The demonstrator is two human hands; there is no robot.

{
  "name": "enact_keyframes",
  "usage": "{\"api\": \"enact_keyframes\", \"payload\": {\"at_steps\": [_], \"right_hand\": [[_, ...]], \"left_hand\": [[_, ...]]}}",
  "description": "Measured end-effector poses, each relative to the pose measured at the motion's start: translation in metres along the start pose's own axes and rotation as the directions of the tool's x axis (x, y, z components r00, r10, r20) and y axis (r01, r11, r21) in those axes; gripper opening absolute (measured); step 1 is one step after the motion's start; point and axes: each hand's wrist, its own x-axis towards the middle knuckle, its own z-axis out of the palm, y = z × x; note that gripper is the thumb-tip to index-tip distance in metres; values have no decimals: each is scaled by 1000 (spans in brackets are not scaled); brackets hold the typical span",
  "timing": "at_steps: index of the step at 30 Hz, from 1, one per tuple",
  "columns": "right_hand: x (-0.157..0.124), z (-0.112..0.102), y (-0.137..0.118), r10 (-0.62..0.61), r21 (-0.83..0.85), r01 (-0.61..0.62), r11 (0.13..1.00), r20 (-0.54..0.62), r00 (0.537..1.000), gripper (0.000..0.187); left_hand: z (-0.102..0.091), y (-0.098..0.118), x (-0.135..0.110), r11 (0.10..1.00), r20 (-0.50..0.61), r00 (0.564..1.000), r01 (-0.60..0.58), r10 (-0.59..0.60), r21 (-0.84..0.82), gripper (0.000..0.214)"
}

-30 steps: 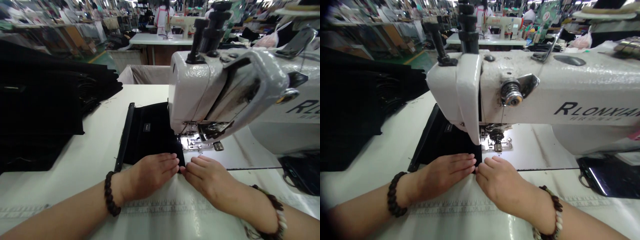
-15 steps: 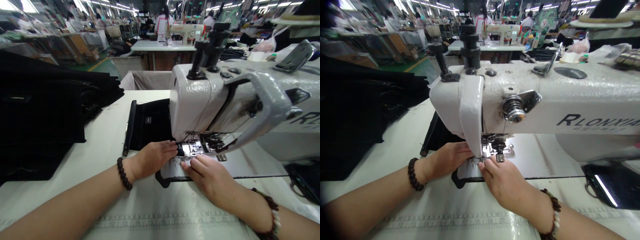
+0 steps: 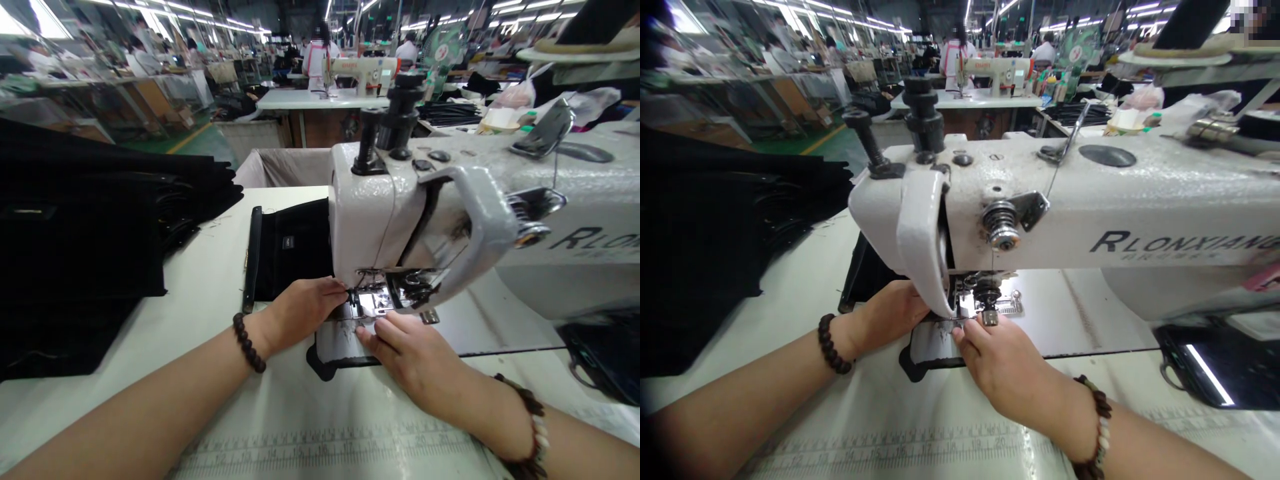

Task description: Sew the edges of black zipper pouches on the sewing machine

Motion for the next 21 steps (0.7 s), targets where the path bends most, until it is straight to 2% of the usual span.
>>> {"api": "enact_keyframes", "payload": {"at_steps": [4, 8, 10, 12, 13, 14, 16, 17, 19, 20, 21], "right_hand": [[-3, 3, 0, -41, -68, 40, 997, -1, 999, 32], [-7, 8, 2, -20, -98, 24, 995, 41, 999, 26], [-8, 9, 3, -9, -101, 13, 995, 44, 999, 24], [-8, 6, 4, -25, -80, 28, 996, 45, 999, 24], [-9, 3, 4, -30, -60, 33, 998, 43, 999, 24], [-9, -3, 2, -25, -34, 27, 999, 49, 998, 23], [-12, -18, -4, 17, 27, -19, 999, 94, 995, 19], [-15, -27, -10, 38, 57, -46, 997, 126, 991, 20], [-23, -43, -23, 43, 114, -64, 991, 178, 983, 41], [-28, -49, -31, 22, 134, -47, 990, 182, 983, 54], [-33, -53, -39, -9, 140, -15, 990, 166, 986, 60]], "left_hand": [[-4, 3, 7, 999, 47, 998, 47, -46, -27, 23], [-23, -19, 9, 991, 81, 987, 135, -136, 19, 16], [-38, -33, 0, 957, 103, 954, 271, -281, 100, 24], [-52, -32, -18, 898, 177, 885, 399, -430, 187, 35], [-58, -24, -30, 885, 231, 858, 419, -459, 202, 40], [-62, -9, -42, 893, 270, 853, 407, -447, 190, 45], [-62, 35, -64, 942, 256, 907, 315, -335, 115, 60], [-59, 60, -73, 961, 204, 940, 261, -274, 91, 64], [-50, 105, -81, 990, 60, 991, 116, -121, 78, 37], [-46, 122, -80, 994, -32, 997, 69, -66, 88, 27], [-43, 133, -77, 996, -103, 994, 50, -42, 79, 26]]}}
